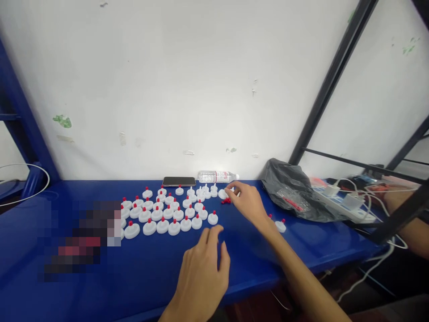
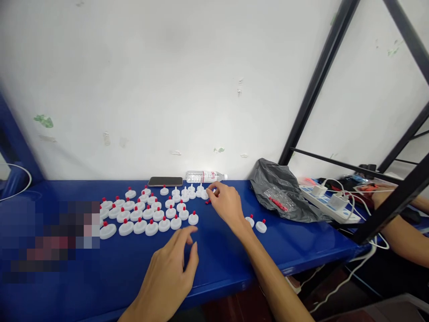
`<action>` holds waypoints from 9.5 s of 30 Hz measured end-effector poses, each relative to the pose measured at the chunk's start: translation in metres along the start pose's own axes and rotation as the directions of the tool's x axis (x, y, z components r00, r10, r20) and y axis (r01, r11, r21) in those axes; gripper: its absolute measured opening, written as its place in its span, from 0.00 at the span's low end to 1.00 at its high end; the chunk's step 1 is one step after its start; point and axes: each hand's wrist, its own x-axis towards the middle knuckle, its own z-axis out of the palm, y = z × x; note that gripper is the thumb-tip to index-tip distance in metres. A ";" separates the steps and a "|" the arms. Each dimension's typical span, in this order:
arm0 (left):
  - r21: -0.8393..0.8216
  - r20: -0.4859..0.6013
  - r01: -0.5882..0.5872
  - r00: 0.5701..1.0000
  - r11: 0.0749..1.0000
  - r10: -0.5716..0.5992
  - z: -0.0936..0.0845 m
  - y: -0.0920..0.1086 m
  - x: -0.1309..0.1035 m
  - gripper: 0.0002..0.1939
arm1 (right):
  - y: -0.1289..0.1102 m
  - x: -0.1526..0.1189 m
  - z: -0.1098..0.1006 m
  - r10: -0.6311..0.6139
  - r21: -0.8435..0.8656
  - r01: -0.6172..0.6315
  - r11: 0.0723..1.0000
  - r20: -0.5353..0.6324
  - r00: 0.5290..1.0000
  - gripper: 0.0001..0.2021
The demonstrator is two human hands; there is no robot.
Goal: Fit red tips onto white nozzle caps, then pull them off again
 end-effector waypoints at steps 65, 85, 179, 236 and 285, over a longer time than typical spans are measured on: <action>-0.273 0.085 0.123 0.991 0.954 -0.104 0.001 -0.014 0.010 0.26 | 0.011 -0.090 0.024 -0.052 0.907 -0.234 0.349 0.268 0.962 0.13; -0.324 0.122 0.128 0.988 0.937 -0.093 -0.001 -0.007 0.003 0.14 | 0.015 -0.096 0.016 -0.235 0.753 -0.063 0.655 0.283 0.930 0.25; 0.148 -0.003 0.103 0.995 0.984 -0.103 0.005 0.001 0.002 0.23 | -0.010 -0.029 -0.025 -0.331 0.510 0.162 0.845 0.260 0.907 0.07; 0.288 0.036 -0.123 0.992 0.950 0.117 0.011 -0.007 0.000 0.23 | 0.017 -0.087 -0.001 -0.071 0.820 -0.299 0.488 0.379 0.923 0.21; 0.229 -0.355 -0.271 0.871 0.935 0.339 0.008 -0.006 -0.001 0.13 | -0.012 -0.105 0.014 -0.296 0.918 -0.390 0.077 0.394 0.870 0.18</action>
